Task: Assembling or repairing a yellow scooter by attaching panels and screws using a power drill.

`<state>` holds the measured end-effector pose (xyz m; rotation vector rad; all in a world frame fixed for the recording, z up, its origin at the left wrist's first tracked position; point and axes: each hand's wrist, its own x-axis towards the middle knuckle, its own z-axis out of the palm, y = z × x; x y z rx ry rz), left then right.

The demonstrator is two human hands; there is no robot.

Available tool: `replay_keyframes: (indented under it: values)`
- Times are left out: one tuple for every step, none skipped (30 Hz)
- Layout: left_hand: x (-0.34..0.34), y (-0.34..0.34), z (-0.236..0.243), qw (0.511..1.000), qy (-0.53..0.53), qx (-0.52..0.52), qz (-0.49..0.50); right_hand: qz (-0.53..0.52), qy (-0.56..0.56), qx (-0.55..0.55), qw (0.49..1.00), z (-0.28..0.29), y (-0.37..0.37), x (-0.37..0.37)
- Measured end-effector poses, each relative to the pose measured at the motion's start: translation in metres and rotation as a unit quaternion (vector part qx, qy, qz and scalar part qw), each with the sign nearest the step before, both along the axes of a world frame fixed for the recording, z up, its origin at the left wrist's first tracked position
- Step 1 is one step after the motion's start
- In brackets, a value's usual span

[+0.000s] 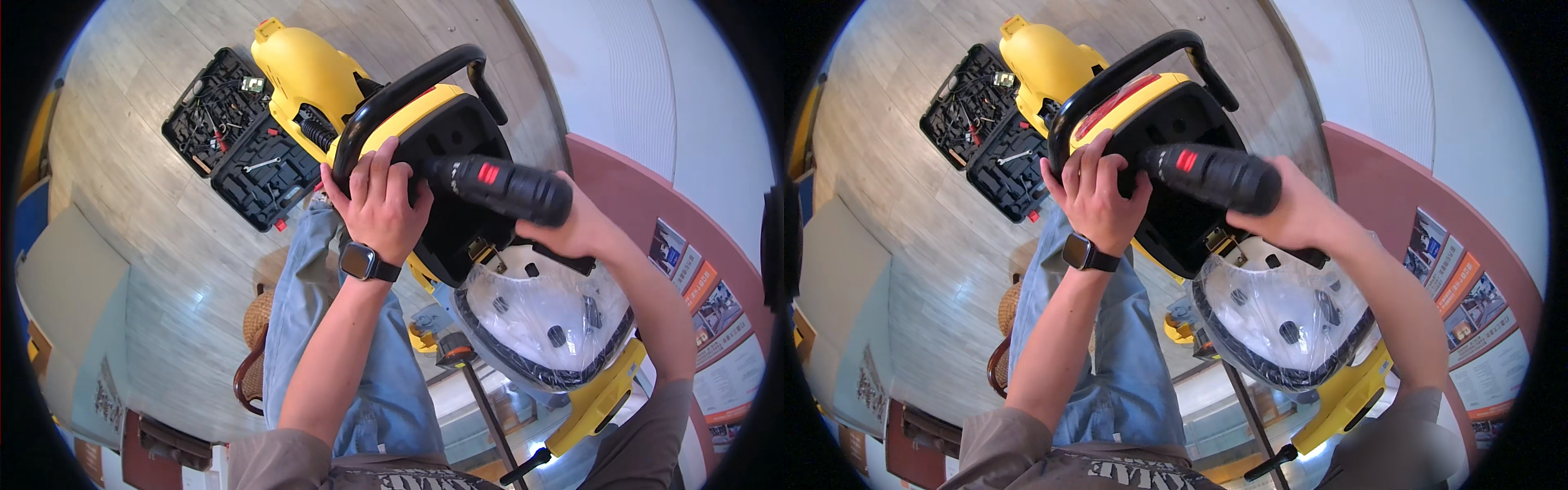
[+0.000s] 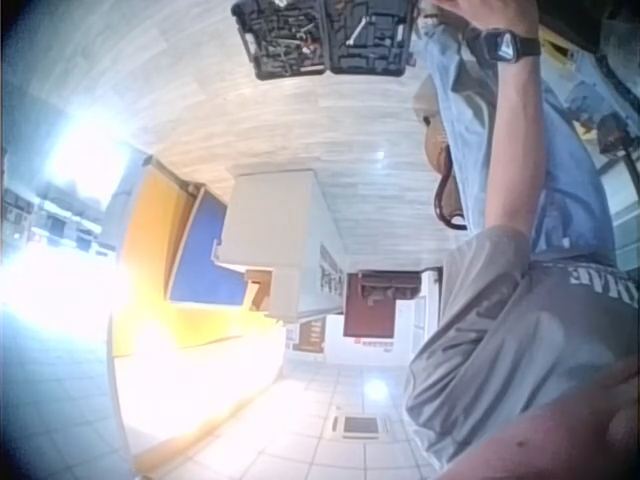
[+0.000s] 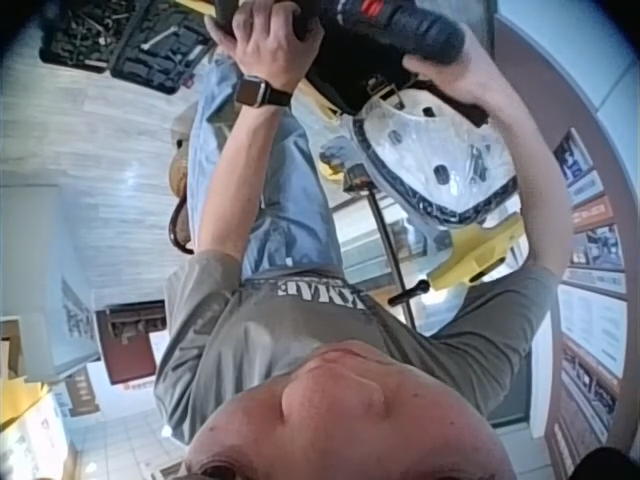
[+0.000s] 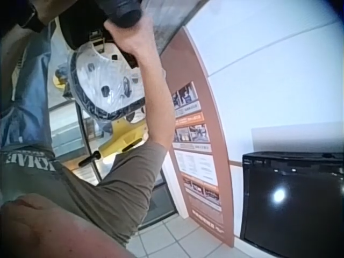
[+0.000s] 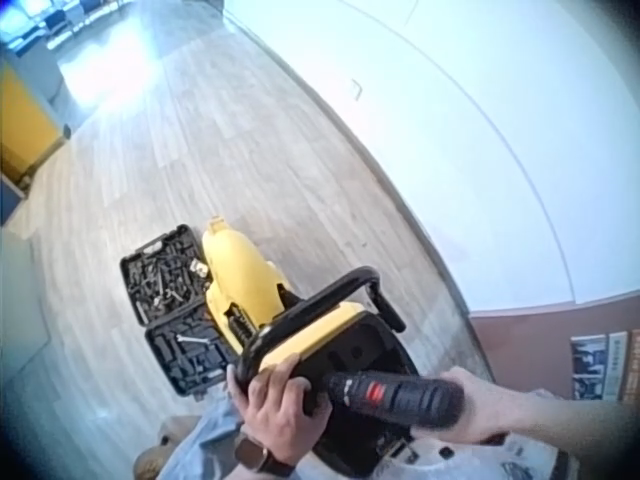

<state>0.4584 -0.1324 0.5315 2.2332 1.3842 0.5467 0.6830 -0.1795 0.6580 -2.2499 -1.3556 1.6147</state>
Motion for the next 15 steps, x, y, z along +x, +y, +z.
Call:
replay_keyframes:
  values:
    - [0.000, 0.000, 0.000, 1.000, 0.000, 0.003, 0.001, -0.057, 0.095, -0.096, 0.989, -0.003, 0.015, 0.008]
    - [0.001, 0.000, 0.000, 1.000, 0.000, 0.007, 0.002, -0.150, 0.127, -0.181, 0.964, -0.001, 0.025, 0.008]
    - [0.002, -0.001, -0.002, 1.000, 0.000, 0.007, 0.002, -0.156, 0.157, -0.205, 0.953, -0.009, 0.025, 0.019]
    - [0.002, -0.001, -0.001, 1.000, 0.003, 0.006, 0.002, -0.163, 0.186, -0.229, 0.942, -0.015, 0.027, 0.028]
    - [0.003, -0.001, -0.001, 1.000, 0.004, 0.004, 0.002, -0.158, 0.186, -0.220, 0.944, -0.017, 0.029, 0.029]
    - [0.002, -0.001, -0.001, 1.000, 0.006, 0.004, 0.001, -0.158, 0.188, -0.220, 0.944, -0.020, 0.030, 0.031]
    - [0.003, -0.001, -0.001, 1.000, 0.013, 0.006, 0.002, -0.151, 0.193, -0.222, 0.944, -0.022, 0.031, 0.034]
    - [0.003, -0.001, -0.001, 1.000, 0.019, 0.008, 0.002, -0.145, 0.198, -0.224, 0.943, -0.024, 0.031, 0.036]
    - [0.003, -0.001, 0.000, 1.000, 0.019, 0.008, 0.002, -0.157, 0.210, -0.224, 0.939, -0.024, 0.032, 0.037]
    - [0.004, 0.000, 0.001, 1.000, 0.029, 0.008, 0.002, -0.157, 0.209, -0.224, 0.939, -0.024, 0.032, 0.038]
    - [0.004, 0.001, 0.002, 0.999, 0.039, 0.009, 0.002, -0.183, 0.225, -0.236, 0.927, -0.024, 0.031, 0.039]
    - [0.005, 0.001, 0.001, 0.999, 0.038, 0.010, 0.002, -0.207, 0.242, -0.247, 0.915, -0.024, 0.031, 0.040]
    - [0.005, 0.000, 0.002, 0.999, 0.045, 0.010, 0.001, -0.207, 0.241, -0.247, 0.916, -0.023, 0.030, 0.041]
    - [0.005, 0.000, 0.002, 0.999, 0.053, 0.010, -0.001, -0.203, 0.237, -0.239, 0.919, -0.021, 0.029, 0.041]
    - [0.006, 0.000, 0.002, 0.999, 0.052, 0.010, -0.001, -0.200, 0.233, -0.232, 0.923, -0.020, 0.028, 0.041]
